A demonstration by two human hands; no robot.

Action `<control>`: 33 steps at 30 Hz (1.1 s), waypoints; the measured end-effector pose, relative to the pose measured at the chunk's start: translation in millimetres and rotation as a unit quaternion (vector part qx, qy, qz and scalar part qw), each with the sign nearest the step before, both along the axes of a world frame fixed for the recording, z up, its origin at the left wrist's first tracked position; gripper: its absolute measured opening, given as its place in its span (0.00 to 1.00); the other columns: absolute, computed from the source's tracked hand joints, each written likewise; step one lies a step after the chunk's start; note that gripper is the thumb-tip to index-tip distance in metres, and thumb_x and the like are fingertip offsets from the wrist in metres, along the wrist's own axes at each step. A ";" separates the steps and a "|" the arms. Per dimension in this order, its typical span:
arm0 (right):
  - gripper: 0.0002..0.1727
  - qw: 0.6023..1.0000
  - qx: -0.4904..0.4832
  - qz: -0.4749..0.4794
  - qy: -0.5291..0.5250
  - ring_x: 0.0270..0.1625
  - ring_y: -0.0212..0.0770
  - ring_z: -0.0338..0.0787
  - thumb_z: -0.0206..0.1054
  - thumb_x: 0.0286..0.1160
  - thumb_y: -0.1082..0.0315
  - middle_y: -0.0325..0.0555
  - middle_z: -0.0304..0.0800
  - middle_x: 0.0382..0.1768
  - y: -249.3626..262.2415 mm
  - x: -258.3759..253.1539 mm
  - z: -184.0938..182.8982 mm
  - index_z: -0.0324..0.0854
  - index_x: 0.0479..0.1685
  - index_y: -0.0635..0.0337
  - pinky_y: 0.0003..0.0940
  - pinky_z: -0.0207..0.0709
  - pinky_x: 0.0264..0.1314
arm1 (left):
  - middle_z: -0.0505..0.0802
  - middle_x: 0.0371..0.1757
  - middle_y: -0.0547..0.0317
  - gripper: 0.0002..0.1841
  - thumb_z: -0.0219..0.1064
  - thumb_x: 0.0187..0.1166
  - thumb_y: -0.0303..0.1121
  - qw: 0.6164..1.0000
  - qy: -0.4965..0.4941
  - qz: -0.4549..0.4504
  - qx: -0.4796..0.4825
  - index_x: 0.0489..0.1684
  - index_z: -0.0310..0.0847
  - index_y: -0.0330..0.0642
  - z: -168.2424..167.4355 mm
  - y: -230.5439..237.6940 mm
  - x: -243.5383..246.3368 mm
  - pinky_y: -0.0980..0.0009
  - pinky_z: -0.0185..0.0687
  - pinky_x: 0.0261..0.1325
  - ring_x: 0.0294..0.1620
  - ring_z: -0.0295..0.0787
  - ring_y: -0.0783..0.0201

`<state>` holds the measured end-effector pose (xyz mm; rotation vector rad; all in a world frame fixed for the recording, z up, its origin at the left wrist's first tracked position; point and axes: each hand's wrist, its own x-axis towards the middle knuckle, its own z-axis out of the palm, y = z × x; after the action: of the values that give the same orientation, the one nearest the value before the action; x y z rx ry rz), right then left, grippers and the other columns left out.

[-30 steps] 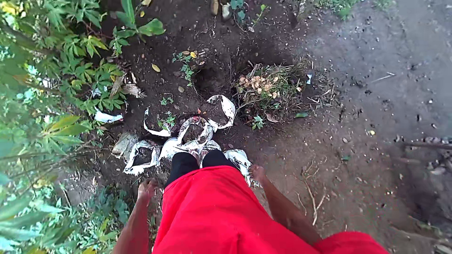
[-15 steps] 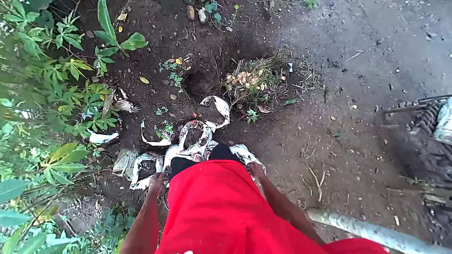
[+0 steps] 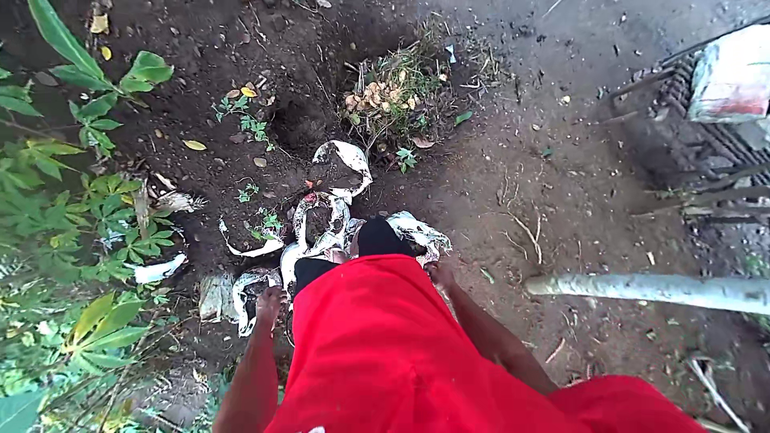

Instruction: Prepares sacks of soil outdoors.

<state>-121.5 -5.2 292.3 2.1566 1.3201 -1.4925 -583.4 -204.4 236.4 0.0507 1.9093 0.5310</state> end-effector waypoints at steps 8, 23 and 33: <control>0.20 0.999 -0.022 -0.020 0.016 0.66 0.60 0.88 0.55 0.92 0.64 0.67 0.88 0.64 -20.5 -21.8 -13.0 0.81 0.71 0.68 0.56 0.76 0.75 | 0.90 0.61 0.33 0.22 0.49 0.95 0.36 0.998 0.031 -0.050 0.020 0.74 0.73 0.28 16.0 26.8 -29.1 0.52 0.87 0.59 0.54 0.93 0.48; 0.20 0.996 -0.036 -0.081 0.012 0.58 0.56 0.92 0.54 0.93 0.62 0.63 0.90 0.58 3.8 -8.1 -50.9 0.80 0.70 0.66 0.53 0.82 0.66 | 0.90 0.61 0.36 0.20 0.50 0.95 0.36 0.996 0.048 -0.072 -0.035 0.73 0.75 0.31 0.0 57.0 -44.9 0.53 0.86 0.60 0.55 0.93 0.50; 0.20 0.995 -0.039 -0.088 -0.021 0.59 0.57 0.92 0.58 0.89 0.65 0.64 0.90 0.59 51.1 3.9 -68.9 0.79 0.73 0.65 0.56 0.81 0.67 | 0.88 0.63 0.35 0.20 0.51 0.94 0.34 0.993 0.053 -0.095 -0.047 0.74 0.74 0.29 1.2 129.7 -38.1 0.55 0.85 0.62 0.56 0.91 0.51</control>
<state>-117.6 45.9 223.4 2.2928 1.0634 -1.5242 -621.4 -74.7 237.6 0.2018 2.0061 0.3146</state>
